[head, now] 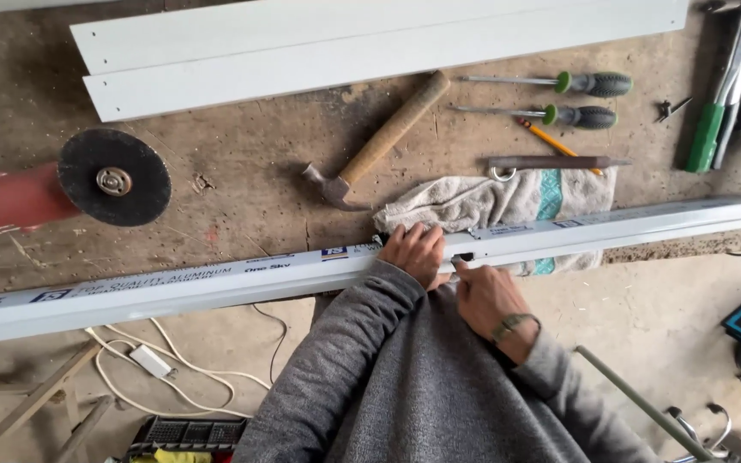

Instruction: Filing the edges of a rectangular cutout in an aluminum frame followed by drilling a hole in the same frame.

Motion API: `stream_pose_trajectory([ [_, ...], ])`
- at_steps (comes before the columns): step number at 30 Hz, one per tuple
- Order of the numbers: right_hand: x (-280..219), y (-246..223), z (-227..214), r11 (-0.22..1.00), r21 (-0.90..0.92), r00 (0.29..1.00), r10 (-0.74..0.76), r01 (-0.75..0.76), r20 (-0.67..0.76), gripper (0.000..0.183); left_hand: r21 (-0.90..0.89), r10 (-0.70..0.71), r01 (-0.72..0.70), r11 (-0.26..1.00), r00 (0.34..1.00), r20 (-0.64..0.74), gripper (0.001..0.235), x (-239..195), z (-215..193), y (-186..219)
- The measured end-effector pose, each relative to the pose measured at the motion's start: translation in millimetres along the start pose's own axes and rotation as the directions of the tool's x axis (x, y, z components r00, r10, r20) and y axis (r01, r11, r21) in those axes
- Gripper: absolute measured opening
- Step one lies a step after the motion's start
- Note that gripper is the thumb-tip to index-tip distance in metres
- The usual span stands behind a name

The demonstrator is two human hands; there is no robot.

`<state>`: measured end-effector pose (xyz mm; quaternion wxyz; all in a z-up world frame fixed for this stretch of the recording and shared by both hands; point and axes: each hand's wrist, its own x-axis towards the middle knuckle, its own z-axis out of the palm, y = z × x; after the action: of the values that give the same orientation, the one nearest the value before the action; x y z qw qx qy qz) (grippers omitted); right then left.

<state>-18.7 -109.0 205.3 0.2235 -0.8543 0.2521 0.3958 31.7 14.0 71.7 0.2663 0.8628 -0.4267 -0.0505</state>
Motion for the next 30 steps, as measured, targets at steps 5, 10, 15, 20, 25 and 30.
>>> stream_pose_trajectory([
  [5,-26,6,-8,0.997,0.070,0.999,0.030,-0.032,0.023,0.035,-0.022,-0.032,0.034,0.999,0.997,0.071,0.055,4,-18,2],
  [10,-14,7,5,1.000,0.005,0.999,-0.014,0.014,-0.038,0.035,-0.008,0.006,-0.005,1.000,0.995,0.101,0.058,-18,69,-8],
  [15,-36,16,5,1.000,0.015,1.000,0.013,-0.014,0.024,0.040,-0.029,-0.014,0.013,0.999,1.000,-0.023,0.058,10,-25,5],
  [20,-18,-5,-3,1.000,0.025,0.999,0.016,-0.015,-0.041,0.029,-0.006,0.006,-0.006,1.000,0.995,0.101,0.055,11,-29,-2],
  [25,-22,7,9,0.998,0.065,1.000,0.021,-0.020,-0.023,0.031,-0.045,0.003,0.000,0.999,0.998,0.066,0.054,10,-38,2],
  [30,-31,-10,-10,0.997,0.032,0.996,0.064,-0.067,0.065,0.040,-0.030,0.003,-0.001,1.000,0.996,0.085,0.057,7,-25,1],
])
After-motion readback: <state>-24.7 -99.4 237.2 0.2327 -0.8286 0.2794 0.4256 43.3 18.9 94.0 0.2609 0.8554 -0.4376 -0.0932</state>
